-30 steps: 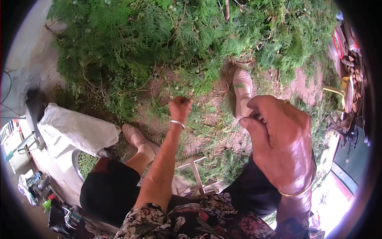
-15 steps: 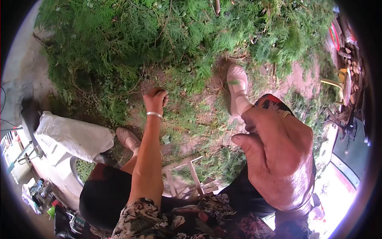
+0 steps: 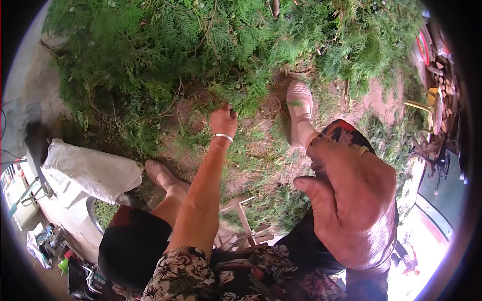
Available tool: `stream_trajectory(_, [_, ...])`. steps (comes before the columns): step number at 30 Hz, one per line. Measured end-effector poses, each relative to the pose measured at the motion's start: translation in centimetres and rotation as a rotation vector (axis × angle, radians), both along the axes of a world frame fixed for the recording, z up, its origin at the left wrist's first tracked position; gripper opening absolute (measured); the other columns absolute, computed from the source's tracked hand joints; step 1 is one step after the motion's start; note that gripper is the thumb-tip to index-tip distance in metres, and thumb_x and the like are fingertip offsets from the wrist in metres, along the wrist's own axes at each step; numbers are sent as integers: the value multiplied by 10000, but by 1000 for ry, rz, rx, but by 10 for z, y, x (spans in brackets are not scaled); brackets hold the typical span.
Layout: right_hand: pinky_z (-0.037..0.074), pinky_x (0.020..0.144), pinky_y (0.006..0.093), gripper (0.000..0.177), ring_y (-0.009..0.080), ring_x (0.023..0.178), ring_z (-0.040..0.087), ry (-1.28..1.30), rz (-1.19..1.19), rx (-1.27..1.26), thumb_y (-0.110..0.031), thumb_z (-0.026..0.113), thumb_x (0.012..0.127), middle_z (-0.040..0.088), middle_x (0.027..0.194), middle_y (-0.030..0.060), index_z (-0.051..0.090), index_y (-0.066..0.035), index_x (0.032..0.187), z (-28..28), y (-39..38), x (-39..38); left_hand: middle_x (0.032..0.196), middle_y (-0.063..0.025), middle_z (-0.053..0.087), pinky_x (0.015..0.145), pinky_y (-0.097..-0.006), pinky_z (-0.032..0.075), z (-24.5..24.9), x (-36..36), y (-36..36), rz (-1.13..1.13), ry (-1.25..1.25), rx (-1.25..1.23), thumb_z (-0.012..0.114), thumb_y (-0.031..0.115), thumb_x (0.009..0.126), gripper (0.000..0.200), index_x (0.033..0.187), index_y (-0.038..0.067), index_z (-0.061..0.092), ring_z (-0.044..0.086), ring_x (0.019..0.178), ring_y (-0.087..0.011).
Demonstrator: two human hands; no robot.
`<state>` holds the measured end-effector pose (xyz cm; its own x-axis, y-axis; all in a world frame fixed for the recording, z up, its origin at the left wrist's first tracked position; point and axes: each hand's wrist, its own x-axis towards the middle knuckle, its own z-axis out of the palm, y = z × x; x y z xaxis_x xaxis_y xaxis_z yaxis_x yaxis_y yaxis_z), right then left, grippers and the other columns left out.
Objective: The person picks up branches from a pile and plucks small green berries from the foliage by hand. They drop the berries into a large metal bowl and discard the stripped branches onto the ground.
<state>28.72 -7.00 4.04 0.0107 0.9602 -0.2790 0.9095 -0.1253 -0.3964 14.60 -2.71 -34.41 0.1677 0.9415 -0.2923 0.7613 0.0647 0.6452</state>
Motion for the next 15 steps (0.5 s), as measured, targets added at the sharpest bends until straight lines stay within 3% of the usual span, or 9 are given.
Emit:
stream_trajectory(3, [438,558,396,345,315,624,578,10,-10,19,-115,711,711,620,766,140,590,1,1012,-1,0,1,754,-223,636,662,-467,510,-3,12,7,-131,265,-42,670,112,728,144,837,25,633,618,742,-417])
stream_trajectory(4, [438,554,396,340,313,624,579,16,-12,32,-142,709,723,619,762,138,591,3,1007,-1,0,2,708,-190,641,563,-385,513,-2,10,6,-181,259,42,643,59,745,139,868,-5,636,632,627,-296])
stream_trajectory(5, [438,554,396,340,313,624,579,19,-13,34,-142,709,723,619,762,138,591,3,1007,0,-1,2,708,-190,641,563,-385,513,1,3,5,-182,263,45,643,59,745,139,868,-5,636,632,627,-296])
stream_trajectory(7, [437,551,391,344,307,619,579,13,13,58,-197,704,741,613,754,136,592,10,992,1,-3,2,706,-166,634,449,-345,470,11,-17,2,279,-598,-632,629,75,756,126,828,-28,618,623,613,-251])
stream_trajectory(8, [437,551,391,344,307,619,579,17,13,63,-197,704,741,613,754,136,592,10,992,1,-4,3,694,-123,616,389,-261,408,27,-24,-5,466,-841,-720,614,60,776,96,825,-23,616,576,547,-171])
stream_trajectory(9, [435,550,389,350,304,613,575,10,15,63,-215,702,745,610,751,135,592,13,987,1,-4,3,694,-123,616,389,-261,408,30,-34,-12,467,-837,-717,614,60,776,96,825,-23,616,576,547,-171])
stream_trajectory(11, [433,548,387,357,301,608,572,9,20,56,-233,699,749,608,748,134,593,16,982,0,-7,1,672,-124,609,366,-252,392,34,-55,-23,837,-1262,-905,614,52,789,74,818,-16,616,558,496,-173])
stream_trajectory(13, [425,544,388,357,296,592,558,22,31,66,-218,704,741,605,740,134,593,17,985,-1,-7,1,663,-116,606,367,-256,402,33,-65,-24,880,-1270,-852,632,64,792,82,819,-11,617,550,467,-178])
stream_trajectory(15, [418,539,386,351,295,590,552,21,27,80,-212,707,735,601,735,133,593,16,976,-3,-8,1,653,-107,600,406,-288,442,24,-72,-15,844,-1005,-563,658,95,790,108,853,15,622,567,488,-207])
